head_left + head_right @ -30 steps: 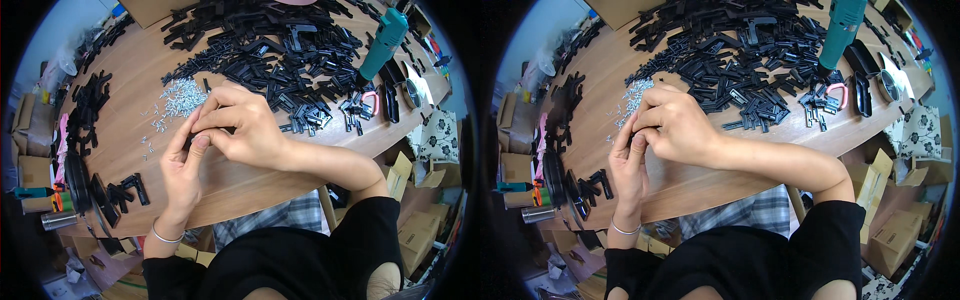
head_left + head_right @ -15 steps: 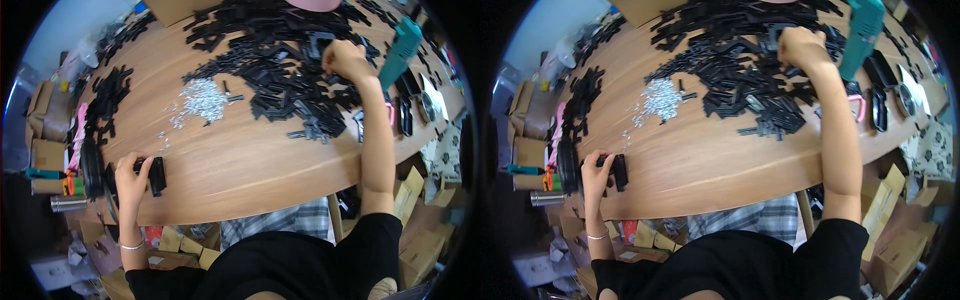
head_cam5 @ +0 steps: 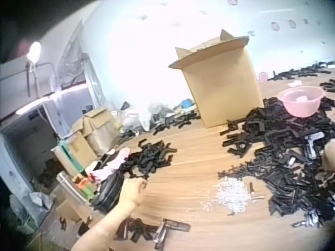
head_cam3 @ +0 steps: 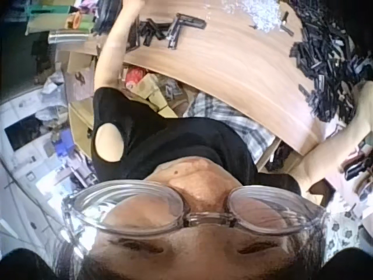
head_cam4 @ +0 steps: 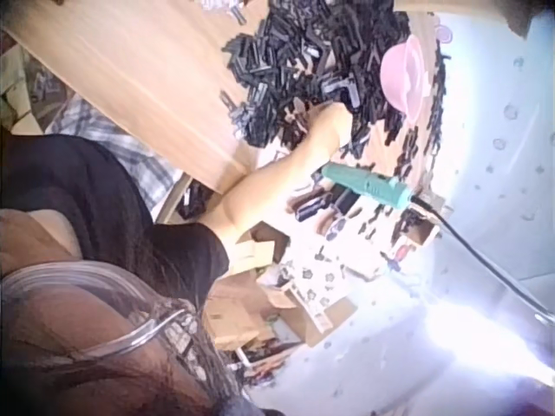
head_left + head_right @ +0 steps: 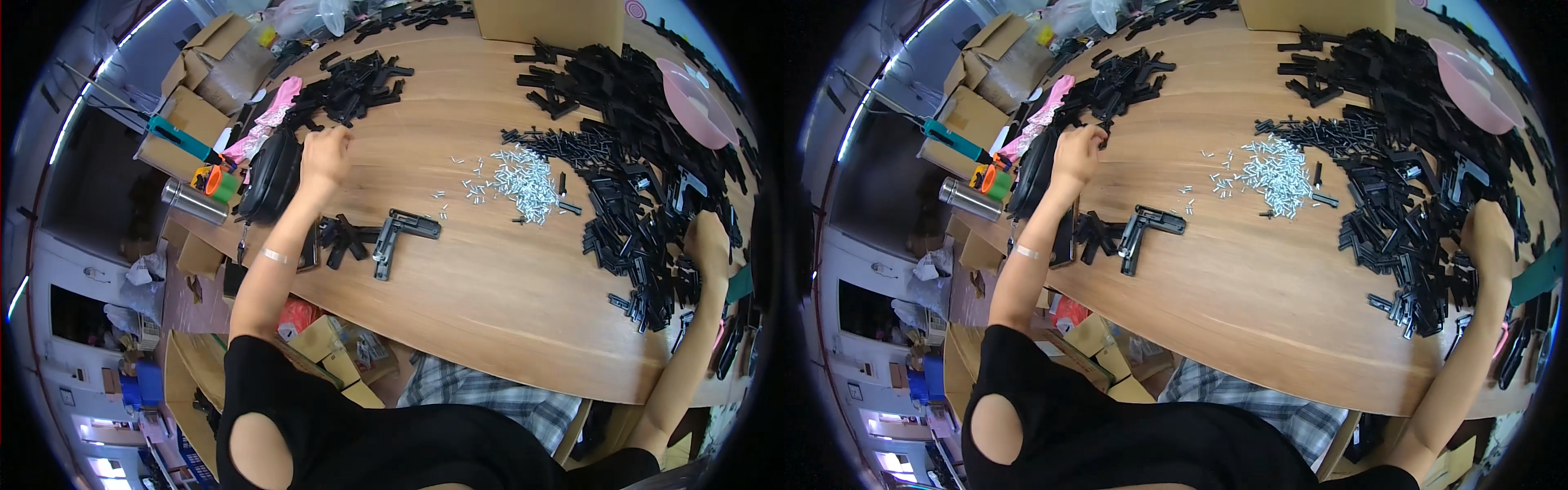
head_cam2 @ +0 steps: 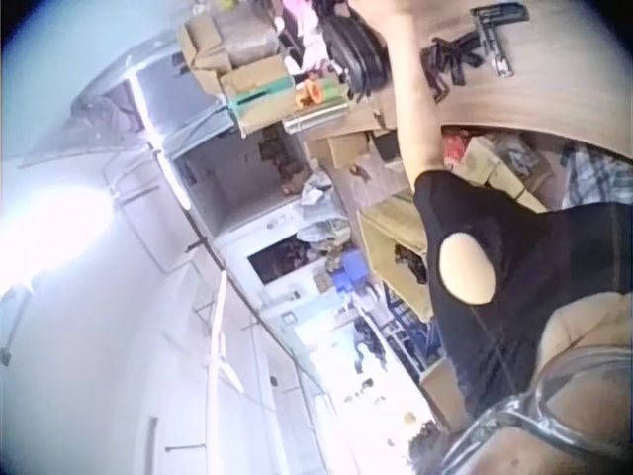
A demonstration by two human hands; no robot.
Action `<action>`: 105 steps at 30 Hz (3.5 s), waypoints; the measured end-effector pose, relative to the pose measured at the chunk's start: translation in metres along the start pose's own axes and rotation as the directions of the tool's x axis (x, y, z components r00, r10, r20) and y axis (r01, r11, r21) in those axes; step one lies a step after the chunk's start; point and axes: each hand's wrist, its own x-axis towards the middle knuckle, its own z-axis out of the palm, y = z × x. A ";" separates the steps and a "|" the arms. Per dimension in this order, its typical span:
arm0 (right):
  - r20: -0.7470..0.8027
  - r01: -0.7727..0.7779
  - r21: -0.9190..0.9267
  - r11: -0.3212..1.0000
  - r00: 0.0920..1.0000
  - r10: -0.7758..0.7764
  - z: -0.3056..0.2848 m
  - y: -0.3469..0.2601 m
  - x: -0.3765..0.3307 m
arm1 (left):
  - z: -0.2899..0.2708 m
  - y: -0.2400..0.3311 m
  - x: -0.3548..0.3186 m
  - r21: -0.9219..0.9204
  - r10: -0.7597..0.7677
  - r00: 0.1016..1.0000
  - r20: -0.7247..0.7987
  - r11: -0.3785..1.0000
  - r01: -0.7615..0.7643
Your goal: The person assembles small black metal hardware components, likely door hinges, by hand. They pick up individual parts from a pile on a wooden table, fit them together, and use a green power drill to secure them with screws. The person works on multiple units sequentially, placing finished assemblies on the table.
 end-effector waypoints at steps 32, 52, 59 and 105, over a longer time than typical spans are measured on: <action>-0.294 0.294 0.956 0.023 0.954 0.059 -0.091 -0.146 -0.045 | -0.025 0.206 -0.009 -0.203 0.386 0.739 0.553 -0.798 0.568; -0.064 0.055 0.977 -0.206 0.997 -0.040 -0.083 -0.162 -0.048 | -0.021 0.233 -0.034 -0.687 0.211 0.748 0.629 -0.301 0.662; -0.541 0.605 0.761 0.235 0.791 -0.285 -0.087 -0.177 -0.053 | -0.010 0.247 -0.050 -0.925 0.259 0.891 0.372 0.030 0.378; -0.716 0.705 0.678 0.209 0.697 -0.029 -0.075 -0.201 -0.069 | -0.029 0.265 -0.061 -0.896 0.169 0.920 0.354 -0.220 0.386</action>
